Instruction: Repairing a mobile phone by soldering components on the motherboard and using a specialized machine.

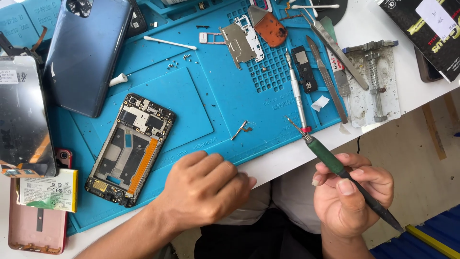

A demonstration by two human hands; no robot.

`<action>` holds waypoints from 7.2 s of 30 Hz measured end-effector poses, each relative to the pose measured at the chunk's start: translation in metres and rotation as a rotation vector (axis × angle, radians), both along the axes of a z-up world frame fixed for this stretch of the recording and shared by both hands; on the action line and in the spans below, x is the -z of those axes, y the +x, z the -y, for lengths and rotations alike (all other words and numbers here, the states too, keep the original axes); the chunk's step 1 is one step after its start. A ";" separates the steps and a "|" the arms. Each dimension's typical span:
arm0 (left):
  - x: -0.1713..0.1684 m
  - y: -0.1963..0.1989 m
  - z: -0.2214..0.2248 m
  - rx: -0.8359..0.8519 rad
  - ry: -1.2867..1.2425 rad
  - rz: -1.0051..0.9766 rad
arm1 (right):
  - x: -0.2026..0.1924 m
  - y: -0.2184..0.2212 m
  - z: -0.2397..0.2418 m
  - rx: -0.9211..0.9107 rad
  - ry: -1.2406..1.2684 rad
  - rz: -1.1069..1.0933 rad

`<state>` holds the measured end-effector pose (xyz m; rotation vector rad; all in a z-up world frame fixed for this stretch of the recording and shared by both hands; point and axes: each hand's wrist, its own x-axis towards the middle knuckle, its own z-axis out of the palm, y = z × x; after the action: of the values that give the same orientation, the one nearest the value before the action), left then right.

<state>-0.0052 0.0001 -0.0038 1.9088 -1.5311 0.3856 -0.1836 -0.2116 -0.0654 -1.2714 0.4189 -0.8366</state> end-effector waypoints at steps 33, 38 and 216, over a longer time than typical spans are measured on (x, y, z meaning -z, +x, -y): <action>-0.013 0.002 -0.004 0.088 -0.130 -0.145 | -0.002 -0.015 0.007 0.011 0.071 -0.017; -0.015 -0.002 -0.006 0.141 -0.183 -0.134 | -0.005 -0.020 0.007 0.001 0.092 -0.010; -0.017 0.020 -0.110 -0.787 0.462 -0.114 | -0.011 -0.004 0.002 -0.165 0.408 0.096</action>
<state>0.0153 0.1097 0.0128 2.8144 -0.7711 0.2525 -0.1879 -0.2139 -0.0542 -0.8705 0.3786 -0.6297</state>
